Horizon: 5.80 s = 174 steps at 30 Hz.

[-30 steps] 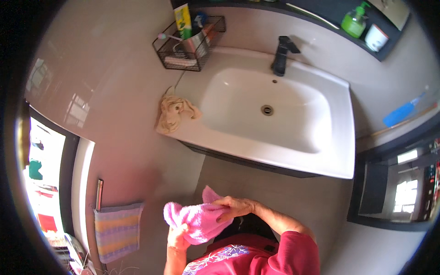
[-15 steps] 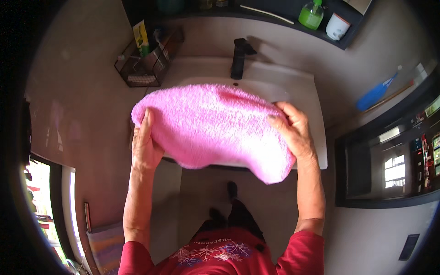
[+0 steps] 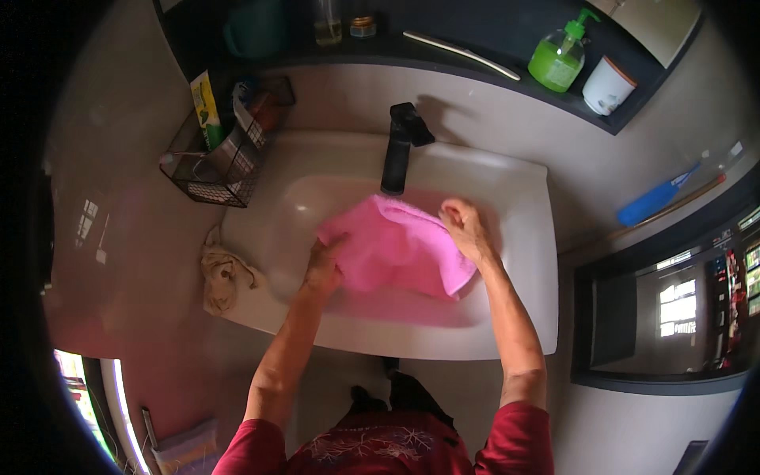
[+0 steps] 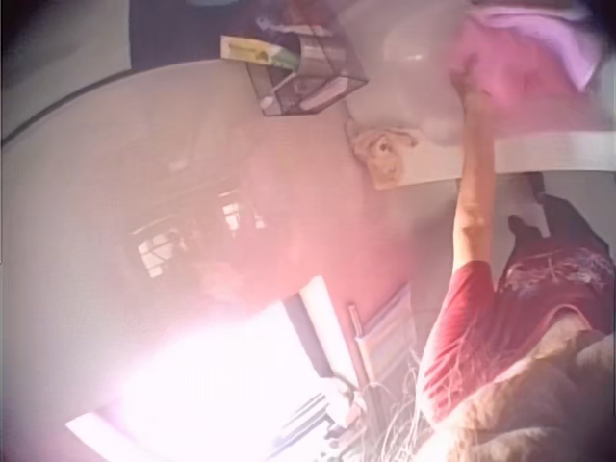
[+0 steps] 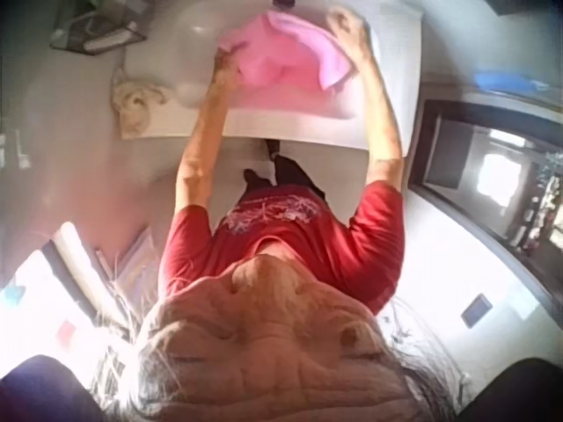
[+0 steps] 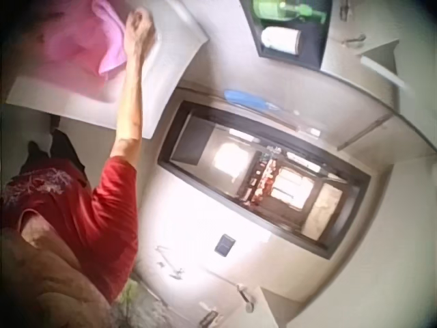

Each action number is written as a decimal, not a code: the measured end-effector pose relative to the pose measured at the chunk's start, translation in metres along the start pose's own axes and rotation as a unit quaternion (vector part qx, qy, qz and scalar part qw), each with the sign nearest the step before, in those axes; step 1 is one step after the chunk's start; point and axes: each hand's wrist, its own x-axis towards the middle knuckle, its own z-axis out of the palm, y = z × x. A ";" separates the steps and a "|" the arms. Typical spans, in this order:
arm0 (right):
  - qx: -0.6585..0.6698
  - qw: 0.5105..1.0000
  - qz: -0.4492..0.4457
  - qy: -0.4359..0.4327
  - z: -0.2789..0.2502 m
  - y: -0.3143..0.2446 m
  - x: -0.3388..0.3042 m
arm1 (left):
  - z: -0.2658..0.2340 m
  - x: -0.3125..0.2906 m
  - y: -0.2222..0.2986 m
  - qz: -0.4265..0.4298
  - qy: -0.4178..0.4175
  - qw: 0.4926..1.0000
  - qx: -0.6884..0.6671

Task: The person wipes a bathroom sink and surrounding surfaces with a cloth. They then wash a pink towel in the sink, wring it out, and wipe various toiletry bottles and containers on the windowsill with the cloth.

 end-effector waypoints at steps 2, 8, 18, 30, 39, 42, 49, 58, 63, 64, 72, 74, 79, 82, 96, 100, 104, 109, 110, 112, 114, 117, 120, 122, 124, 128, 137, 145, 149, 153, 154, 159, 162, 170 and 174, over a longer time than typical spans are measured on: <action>0.054 0.992 -0.077 0.086 0.006 0.013 0.030 | 0.000 0.011 -0.017 -0.027 0.045 0.998 0.043; 0.327 0.937 0.123 -0.021 0.005 -0.054 0.088 | -0.030 0.028 -0.047 -0.037 0.082 0.991 0.100; 0.498 0.864 0.072 -0.028 0.003 -0.070 0.099 | -0.033 0.029 -0.047 -0.029 0.098 0.986 0.129; -0.302 0.939 -0.158 0.048 0.158 0.093 0.041 | -0.042 0.037 -0.052 0.065 0.063 0.989 0.121; -0.082 0.996 0.011 -0.035 0.132 0.086 0.043 | -0.054 0.046 -0.032 0.005 0.133 0.983 0.124; 0.185 0.976 0.072 -0.091 0.112 0.048 0.040 | -0.071 0.051 -0.032 -0.045 0.106 0.983 0.142; 0.252 0.967 -0.003 0.030 0.153 0.015 0.003 | -0.026 0.054 -0.054 -0.287 -0.053 0.949 -0.124; 0.079 0.986 -0.003 0.144 0.173 0.014 0.033 | 0.015 0.067 -0.070 -0.140 0.011 0.985 0.102; 0.119 0.988 0.024 0.099 0.150 0.028 0.055 | 0.019 0.064 -0.073 -0.143 0.020 0.987 0.068; 0.140 0.982 -0.017 0.126 0.153 0.027 0.053 | 0.022 0.064 -0.073 -0.156 0.005 0.987 0.039; 0.075 0.991 -0.106 0.017 0.181 -0.013 0.000 | -0.023 0.084 -0.098 -0.026 -0.244 0.954 -0.173; 0.085 0.995 0.035 -0.026 0.177 0.003 0.032 | -0.014 0.086 -0.086 -0.041 -0.155 0.985 -0.071; 0.278 0.955 0.034 0.100 0.164 0.138 0.088 | 0.022 0.066 -0.082 -0.108 -0.119 0.977 0.143; 0.218 0.974 -0.054 -0.008 0.133 0.023 0.062 | 0.003 0.069 -0.057 -0.128 0.024 0.975 0.182; 0.074 0.980 -0.174 0.060 0.146 -0.019 -0.005 | -0.008 0.055 -0.064 -0.259 -0.123 0.942 -0.175; -0.053 0.975 -0.210 0.043 0.173 -0.047 -0.055 | -0.031 0.052 -0.088 -0.119 -0.085 0.988 -0.039; -0.002 0.973 -0.147 0.178 0.177 -0.018 -0.004 | -0.012 0.072 -0.077 -0.200 -0.079 0.974 -0.069; 0.212 0.968 0.056 0.124 0.144 0.026 0.069 | 0.043 0.055 -0.067 -0.224 -0.012 0.974 -0.031; 0.214 0.969 0.031 0.119 0.141 0.024 0.076 | 0.042 0.055 -0.068 -0.212 -0.011 0.976 -0.056; 0.215 0.972 0.068 0.067 0.138 0.024 0.070 | 0.042 0.058 -0.074 -0.194 -0.013 0.975 -0.107; 0.150 0.985 -0.049 0.072 0.165 -0.004 0.034 | -0.011 0.093 -0.093 -0.063 -0.231 0.955 -0.173; -0.035 0.975 -0.178 0.127 0.184 -0.043 -0.029 | -0.027 0.095 -0.098 -0.043 -0.347 0.895 -0.276; -0.057 0.971 -0.176 0.152 0.201 -0.017 -0.020 | -0.016 0.073 -0.092 -0.098 -0.285 0.905 -0.300; -0.057 0.966 -0.186 0.173 0.193 0.011 0.014 | -0.011 0.067 -0.086 -0.159 -0.132 0.964 -0.170; 0.278 0.949 0.150 0.000 0.173 0.061 0.059 | 0.012 0.058 -0.080 -0.208 -0.046 0.972 -0.095; 0.203 0.972 0.106 -0.050 0.146 0.039 0.069 | 0.017 0.059 -0.086 -0.162 -0.014 0.981 -0.104; 0.079 0.983 -0.150 0.069 0.247 0.027 -0.006 | -0.047 0.100 -0.123 0.054 -0.337 0.932 -0.123; 0.271 0.952 0.118 0.082 0.162 0.086 0.056 | -0.002 0.047 -0.058 -0.118 -0.005 0.992 0.051; 0.541 0.821 0.168 0.072 0.152 0.095 0.048 | -0.029 0.051 -0.055 -0.224 0.074 0.970 0.059; 0.534 0.828 0.146 0.088 0.162 0.067 0.035 | 0.012 0.037 -0.043 -0.346 0.095 0.933 0.004; 0.511 0.851 0.107 0.064 0.167 0.049 0.022 | 0.006 0.039 -0.046 -0.324 0.026 0.944 -0.060; 0.161 0.976 -0.139 0.037 0.177 -0.054 -0.047 | -0.069 0.088 -0.081 -0.205 -0.065 0.973 -0.089; 0.013 0.982 -0.136 0.134 0.179 -0.028 -0.029 | -0.020 0.069 -0.093 -0.116 -0.226 0.958 -0.129; 0.097 0.992 -0.012 0.077 0.152 0.063 0.061 | 0.023 0.056 -0.080 -0.150 0.007 0.983 0.107; 0.126 0.984 -0.126 0.005 0.140 -0.014 0.016 | -0.023 0.088 -0.074 -0.110 -0.082 0.986 -0.091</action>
